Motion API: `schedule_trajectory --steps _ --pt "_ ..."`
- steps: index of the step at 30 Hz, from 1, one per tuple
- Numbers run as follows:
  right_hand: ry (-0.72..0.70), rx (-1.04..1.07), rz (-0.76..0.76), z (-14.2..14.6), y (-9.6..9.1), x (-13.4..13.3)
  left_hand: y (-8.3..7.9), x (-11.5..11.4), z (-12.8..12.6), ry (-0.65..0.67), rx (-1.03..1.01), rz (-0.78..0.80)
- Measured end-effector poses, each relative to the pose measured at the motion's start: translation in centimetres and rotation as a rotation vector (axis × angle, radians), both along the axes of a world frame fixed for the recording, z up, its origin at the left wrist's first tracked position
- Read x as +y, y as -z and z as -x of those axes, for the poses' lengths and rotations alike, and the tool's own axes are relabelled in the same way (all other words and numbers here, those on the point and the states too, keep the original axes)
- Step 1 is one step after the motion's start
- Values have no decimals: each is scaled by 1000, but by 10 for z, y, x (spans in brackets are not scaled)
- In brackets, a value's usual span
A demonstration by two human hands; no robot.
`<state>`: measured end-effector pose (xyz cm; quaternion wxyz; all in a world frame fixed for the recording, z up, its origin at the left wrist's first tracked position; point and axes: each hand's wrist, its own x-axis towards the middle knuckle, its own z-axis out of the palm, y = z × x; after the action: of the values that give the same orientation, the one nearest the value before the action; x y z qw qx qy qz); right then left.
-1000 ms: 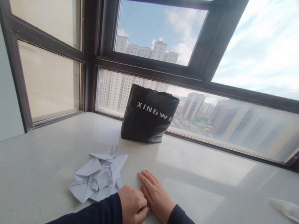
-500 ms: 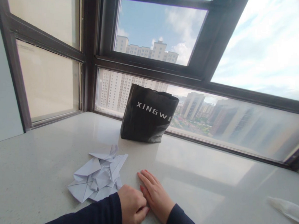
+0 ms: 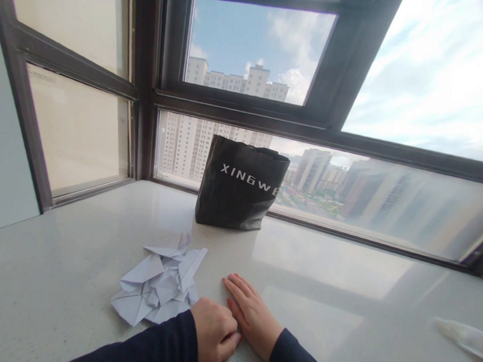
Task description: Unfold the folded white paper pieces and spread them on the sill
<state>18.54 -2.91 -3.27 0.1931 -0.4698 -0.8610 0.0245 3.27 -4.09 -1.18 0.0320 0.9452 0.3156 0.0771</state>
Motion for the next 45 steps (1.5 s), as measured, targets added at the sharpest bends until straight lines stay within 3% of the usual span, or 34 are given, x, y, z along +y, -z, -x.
schedule_trajectory --steps 38,42,45 --pt "-2 -2 -10 -1 3 1 -2 -1 0 12 15 -8" --pt "2 21 -30 -2 8 4 -10 -3 4 103 26 -56" --pt "-33 8 -27 -3 10 6 -29 5 11 166 -55 -71"
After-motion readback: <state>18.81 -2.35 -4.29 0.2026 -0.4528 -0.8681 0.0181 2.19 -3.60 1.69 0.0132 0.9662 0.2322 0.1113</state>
